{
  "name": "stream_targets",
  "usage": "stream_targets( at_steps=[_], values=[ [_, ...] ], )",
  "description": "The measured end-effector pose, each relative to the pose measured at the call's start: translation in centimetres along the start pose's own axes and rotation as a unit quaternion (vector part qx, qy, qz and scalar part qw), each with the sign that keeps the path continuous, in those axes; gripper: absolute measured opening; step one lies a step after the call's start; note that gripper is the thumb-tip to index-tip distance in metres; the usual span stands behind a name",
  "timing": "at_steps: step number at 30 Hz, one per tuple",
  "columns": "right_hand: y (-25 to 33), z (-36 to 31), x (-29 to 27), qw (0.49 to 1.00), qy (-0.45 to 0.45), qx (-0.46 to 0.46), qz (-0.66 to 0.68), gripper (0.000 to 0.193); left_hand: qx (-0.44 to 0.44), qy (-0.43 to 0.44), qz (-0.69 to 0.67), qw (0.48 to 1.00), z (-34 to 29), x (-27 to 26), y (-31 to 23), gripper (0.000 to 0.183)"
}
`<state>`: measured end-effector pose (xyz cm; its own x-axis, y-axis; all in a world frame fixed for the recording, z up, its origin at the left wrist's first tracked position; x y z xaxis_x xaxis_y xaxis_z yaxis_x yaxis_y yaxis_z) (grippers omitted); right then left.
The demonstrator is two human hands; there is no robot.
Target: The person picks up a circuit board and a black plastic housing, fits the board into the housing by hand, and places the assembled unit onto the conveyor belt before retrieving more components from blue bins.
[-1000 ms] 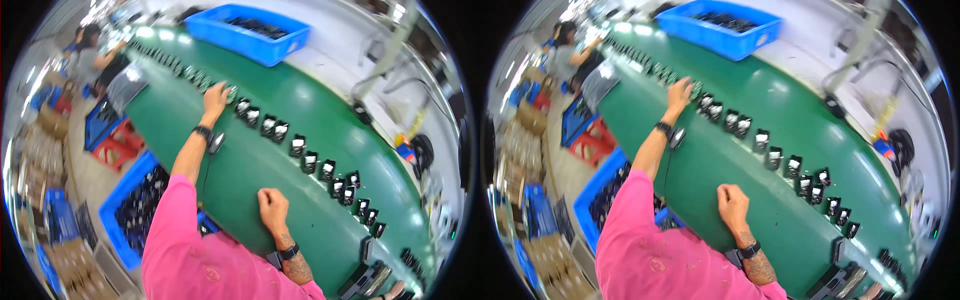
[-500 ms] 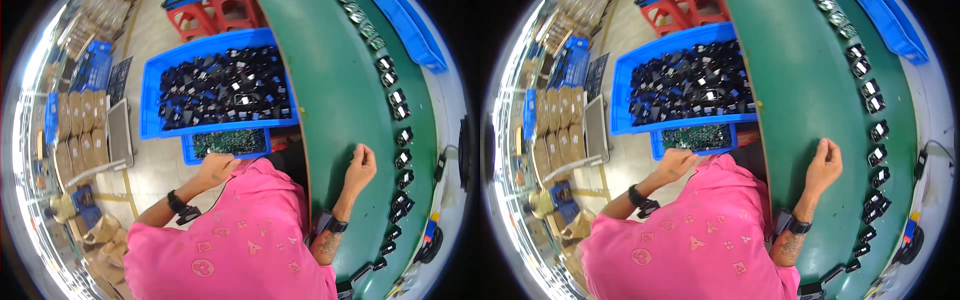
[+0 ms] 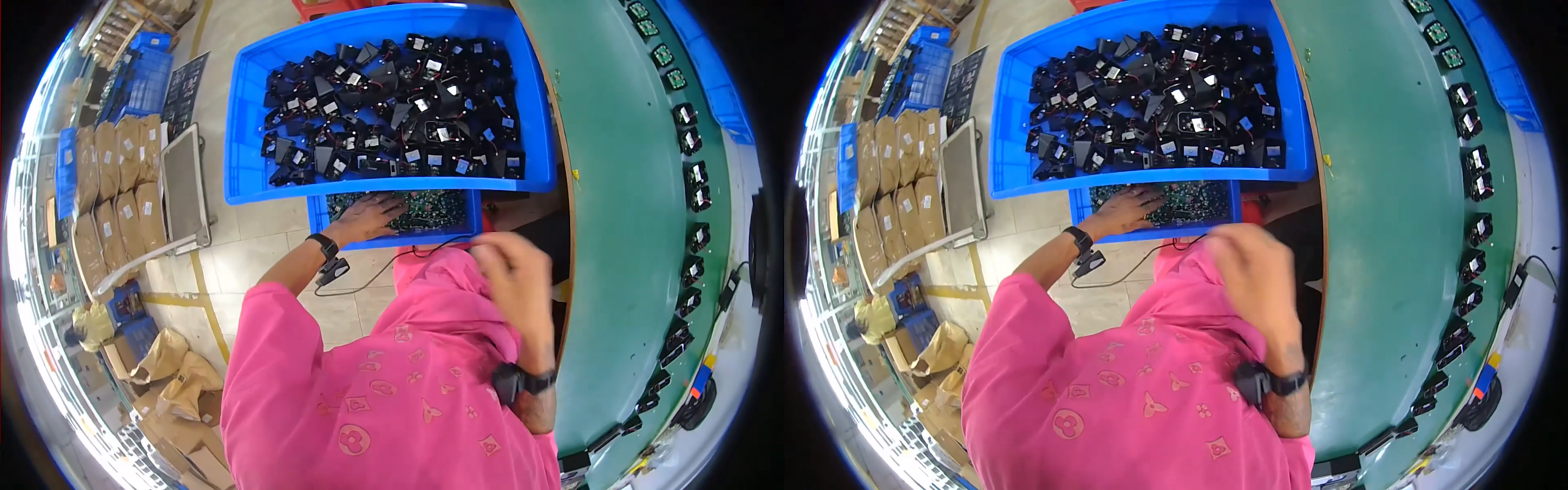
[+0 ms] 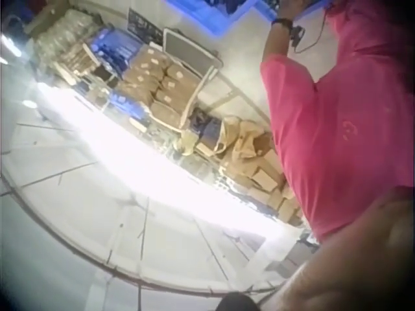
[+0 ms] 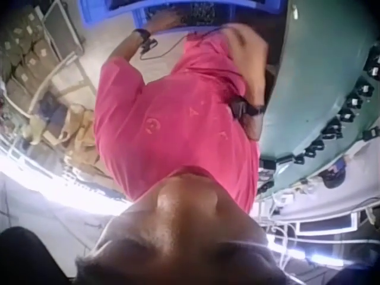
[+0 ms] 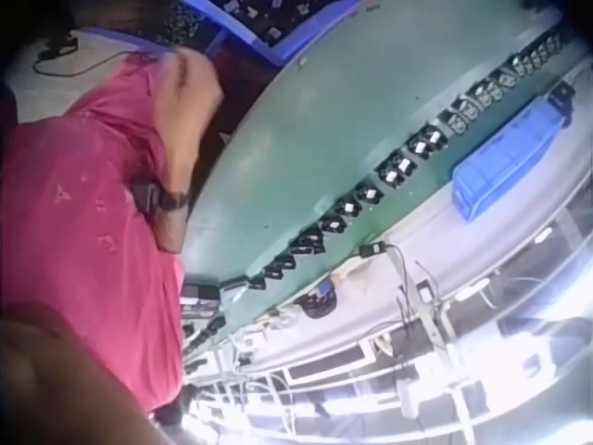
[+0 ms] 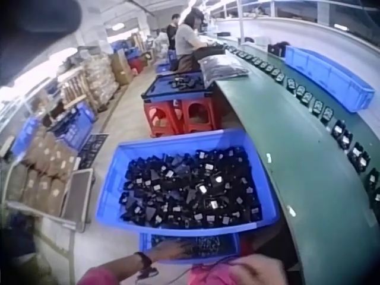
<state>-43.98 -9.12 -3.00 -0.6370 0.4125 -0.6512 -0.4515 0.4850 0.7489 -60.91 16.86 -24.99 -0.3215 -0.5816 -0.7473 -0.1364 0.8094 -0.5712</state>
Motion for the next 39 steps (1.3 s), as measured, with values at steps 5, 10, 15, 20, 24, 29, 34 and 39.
stream_targets(
  at_steps=[5, 10, 15, 20, 24, 29, 34, 39],
  values=[
    [-5.7, 5.9, 9.1, 0.972, 0.211, 0.012, -0.105, 0.024, 0.155, 0.063, 0.085, 0.982, 1.4, 1.5, 2.3, 0.053],
    [-17.9, 9.0, 20.0, 0.938, 0.148, 0.046, -0.309, 0.032, 0.121, 0.064, 0.008, 0.991, 1.0, 2.6, 3.8, 0.044],
    [-18.2, 12.8, 22.5, 0.934, 0.263, 0.024, -0.241, 0.041, 0.092, -0.037, -0.046, 0.994, 0.3, 2.7, 3.6, 0.035],
    [-11.7, 13.1, 21.9, 0.868, 0.437, 0.067, -0.227, 0.047, 0.035, -0.092, -0.116, 0.988, 2.5, 3.2, 2.2, 0.025],
    [-12.4, 9.1, 23.1, 0.924, 0.305, -0.029, -0.231, 0.052, 0.045, -0.087, -0.264, 0.96, 5.8, 7.5, 5.6, 0.024],
    [-12.7, 11.0, 19.9, 0.913, 0.359, 0.068, -0.182, 0.036, 0.088, -0.243, -0.267, 0.928, 6.1, 9.8, 5.0, 0.023],
    [-17.1, 11.6, 22.2, 0.934, 0.188, -0.009, -0.304, 0.028, 0.068, -0.045, -0.283, 0.956, 5.2, 6.9, 3.5, 0.022],
    [-17.6, 12.2, 22.9, 0.931, 0.243, 0.003, -0.273, 0.033, 0.098, -0.011, -0.211, 0.973, 4.3, 5.0, 2.9, 0.024]
  ],
)
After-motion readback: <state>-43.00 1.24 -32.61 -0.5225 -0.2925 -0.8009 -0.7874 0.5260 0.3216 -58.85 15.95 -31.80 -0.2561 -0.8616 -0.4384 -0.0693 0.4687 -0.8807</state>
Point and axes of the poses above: each hand's wrist, its own z-axis towards the middle knuckle, its own x-axis out of the palm, y = z × x, the point moved 1 cm from there along z, towards the middle knuckle, and after that the axes turned 15 degrees about -z, right-handed, at the moved point
